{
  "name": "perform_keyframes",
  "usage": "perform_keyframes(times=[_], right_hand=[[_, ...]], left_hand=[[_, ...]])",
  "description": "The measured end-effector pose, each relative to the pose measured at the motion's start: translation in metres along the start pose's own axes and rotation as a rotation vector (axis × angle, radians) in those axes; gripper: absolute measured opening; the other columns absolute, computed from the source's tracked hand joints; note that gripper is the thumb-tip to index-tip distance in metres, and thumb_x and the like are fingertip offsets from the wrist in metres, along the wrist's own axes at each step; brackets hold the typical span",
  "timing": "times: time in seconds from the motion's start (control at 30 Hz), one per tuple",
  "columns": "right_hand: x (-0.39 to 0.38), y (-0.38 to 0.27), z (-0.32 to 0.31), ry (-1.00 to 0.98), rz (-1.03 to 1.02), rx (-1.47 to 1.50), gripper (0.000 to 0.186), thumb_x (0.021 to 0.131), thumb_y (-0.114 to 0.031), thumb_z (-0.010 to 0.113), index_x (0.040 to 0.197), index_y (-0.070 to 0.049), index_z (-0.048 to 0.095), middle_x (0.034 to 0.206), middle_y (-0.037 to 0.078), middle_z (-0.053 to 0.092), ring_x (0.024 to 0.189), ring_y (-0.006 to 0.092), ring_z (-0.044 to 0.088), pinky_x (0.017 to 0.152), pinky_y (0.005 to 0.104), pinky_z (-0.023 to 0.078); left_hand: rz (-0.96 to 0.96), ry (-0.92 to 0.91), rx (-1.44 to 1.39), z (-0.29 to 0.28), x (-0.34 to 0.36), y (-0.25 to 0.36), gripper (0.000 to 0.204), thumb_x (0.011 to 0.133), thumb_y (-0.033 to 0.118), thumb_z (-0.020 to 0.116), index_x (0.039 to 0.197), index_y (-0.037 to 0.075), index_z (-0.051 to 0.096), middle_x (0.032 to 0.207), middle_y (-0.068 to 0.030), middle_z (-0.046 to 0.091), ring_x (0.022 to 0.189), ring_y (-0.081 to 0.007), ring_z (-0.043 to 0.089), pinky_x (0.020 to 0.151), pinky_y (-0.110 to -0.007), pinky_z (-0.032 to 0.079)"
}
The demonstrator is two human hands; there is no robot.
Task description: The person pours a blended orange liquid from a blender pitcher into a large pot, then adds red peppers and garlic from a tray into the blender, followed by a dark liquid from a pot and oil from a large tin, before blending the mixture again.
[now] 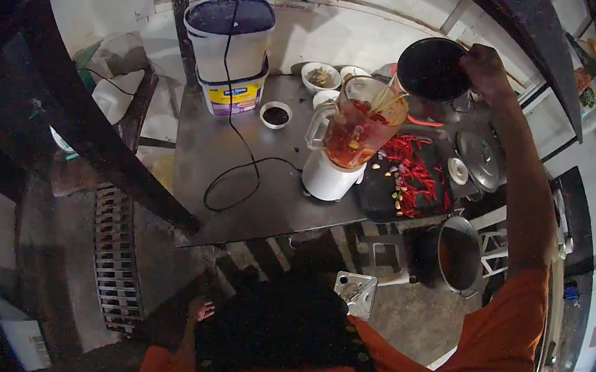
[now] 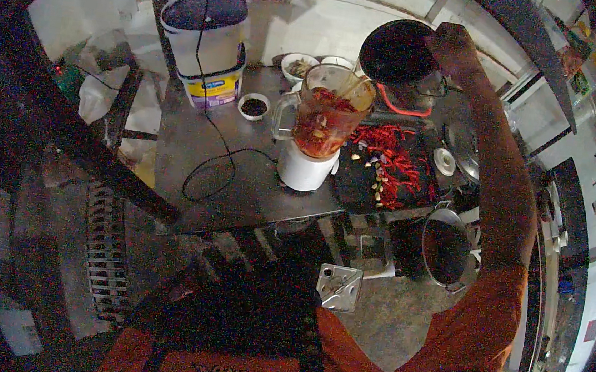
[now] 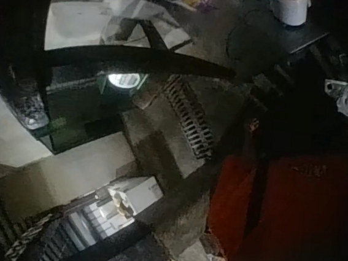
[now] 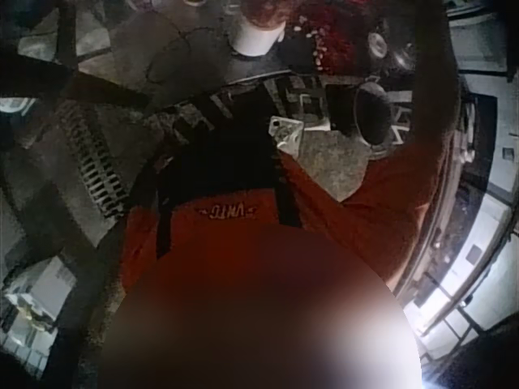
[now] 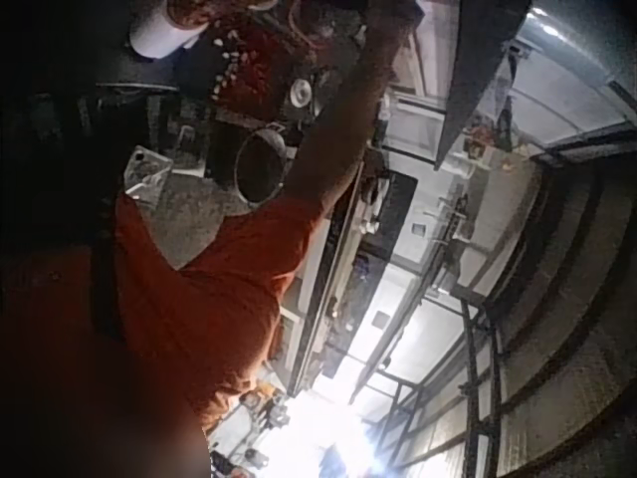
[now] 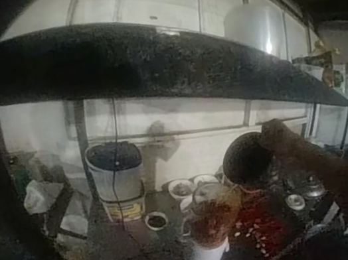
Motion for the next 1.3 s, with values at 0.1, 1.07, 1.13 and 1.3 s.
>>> perform_keyframes(times=[0.1,1.07,1.13,1.3], right_hand=[[-0.001,-0.004,0.000,0.000,0.113,-0.025,0.017,0.080,-0.014,0.055,0.078,0.003,0.055,0.057,0.004,0.049,0.041,0.0097,0.042,0.035,0.0283,0.032],[-0.025,0.024,0.010,-0.135,0.001,-0.348,0.025,0.088,-0.025,0.052,0.079,-0.002,0.058,0.062,0.005,0.055,0.048,0.0148,0.049,0.046,0.0313,0.041],[-0.039,0.011,0.010,-0.189,-0.140,-0.494,0.025,0.089,-0.026,0.050,0.080,-0.004,0.059,0.061,0.002,0.055,0.043,0.0133,0.046,0.042,0.0295,0.038],[-0.110,0.079,-0.004,0.078,-0.069,-0.050,0.030,0.063,-0.015,0.060,0.092,-0.007,0.060,0.081,0.017,0.061,0.070,0.0364,0.058,0.066,0.0401,0.049]], left_hand=[[-0.031,0.049,-0.054,-0.004,0.001,-0.003,0.043,0.092,0.038,0.045,0.127,0.014,0.042,0.120,-0.0137,0.051,0.108,-0.0363,0.051,0.095,-0.058,0.039],[-0.101,0.089,0.015,-0.021,0.013,-0.002,0.051,0.090,0.050,0.038,0.121,0.010,0.049,0.100,-0.0080,0.055,0.091,-0.0300,0.052,0.091,-0.053,0.040],[-0.192,0.028,-0.218,-0.012,0.004,-0.006,0.055,0.089,0.052,0.038,0.122,0.009,0.049,0.100,-0.0086,0.055,0.093,-0.0312,0.053,0.093,-0.053,0.040],[-0.123,0.059,0.069,-0.026,0.007,0.005,0.053,0.088,0.049,0.040,0.121,0.009,0.049,0.101,-0.0087,0.056,0.093,-0.0305,0.053,0.092,-0.052,0.040]])
Point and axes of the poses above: each hand's wrist, its own x-axis towards the middle knuckle, its own z-axis out of the palm, y = z × x, the point moved 10 cm from there along x, towards the middle knuckle
